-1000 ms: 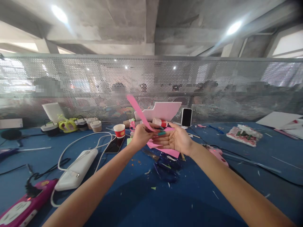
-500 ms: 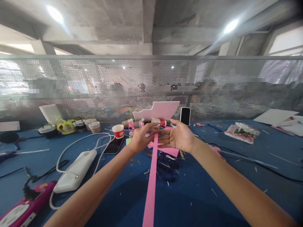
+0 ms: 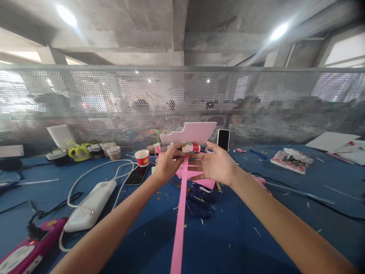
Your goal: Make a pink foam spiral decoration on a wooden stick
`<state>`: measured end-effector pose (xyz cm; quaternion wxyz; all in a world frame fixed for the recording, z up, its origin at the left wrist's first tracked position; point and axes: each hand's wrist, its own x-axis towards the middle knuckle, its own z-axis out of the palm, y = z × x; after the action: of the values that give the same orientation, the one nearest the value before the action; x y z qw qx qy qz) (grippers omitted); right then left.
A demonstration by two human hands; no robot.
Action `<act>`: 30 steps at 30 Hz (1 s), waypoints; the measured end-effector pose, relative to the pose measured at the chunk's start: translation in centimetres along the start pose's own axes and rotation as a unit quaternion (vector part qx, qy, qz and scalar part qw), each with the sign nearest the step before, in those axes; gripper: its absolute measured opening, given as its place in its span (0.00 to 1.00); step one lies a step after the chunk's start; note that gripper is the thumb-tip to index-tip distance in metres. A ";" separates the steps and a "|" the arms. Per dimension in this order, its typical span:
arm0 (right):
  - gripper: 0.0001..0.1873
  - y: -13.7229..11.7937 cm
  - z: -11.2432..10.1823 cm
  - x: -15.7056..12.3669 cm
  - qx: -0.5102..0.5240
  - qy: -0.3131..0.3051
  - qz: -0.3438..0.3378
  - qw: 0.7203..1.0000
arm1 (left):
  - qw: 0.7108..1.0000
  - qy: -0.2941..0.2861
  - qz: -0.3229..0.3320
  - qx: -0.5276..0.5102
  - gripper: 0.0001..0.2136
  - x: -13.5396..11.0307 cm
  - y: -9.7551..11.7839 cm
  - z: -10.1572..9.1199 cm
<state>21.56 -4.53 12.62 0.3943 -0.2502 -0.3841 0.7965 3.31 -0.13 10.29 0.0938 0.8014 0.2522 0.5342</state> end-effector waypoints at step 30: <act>0.07 0.5 -0.9 1.4 0.077 0.197 -0.191 0.959 | 0.910 -0.157 0.313 0.220 0.35 -0.7 -0.2 -0.1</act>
<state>21.15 -3.25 11.57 0.6248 -0.2927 -0.2768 0.6688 2.92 -0.36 9.68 -0.2190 0.9131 0.0816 0.3341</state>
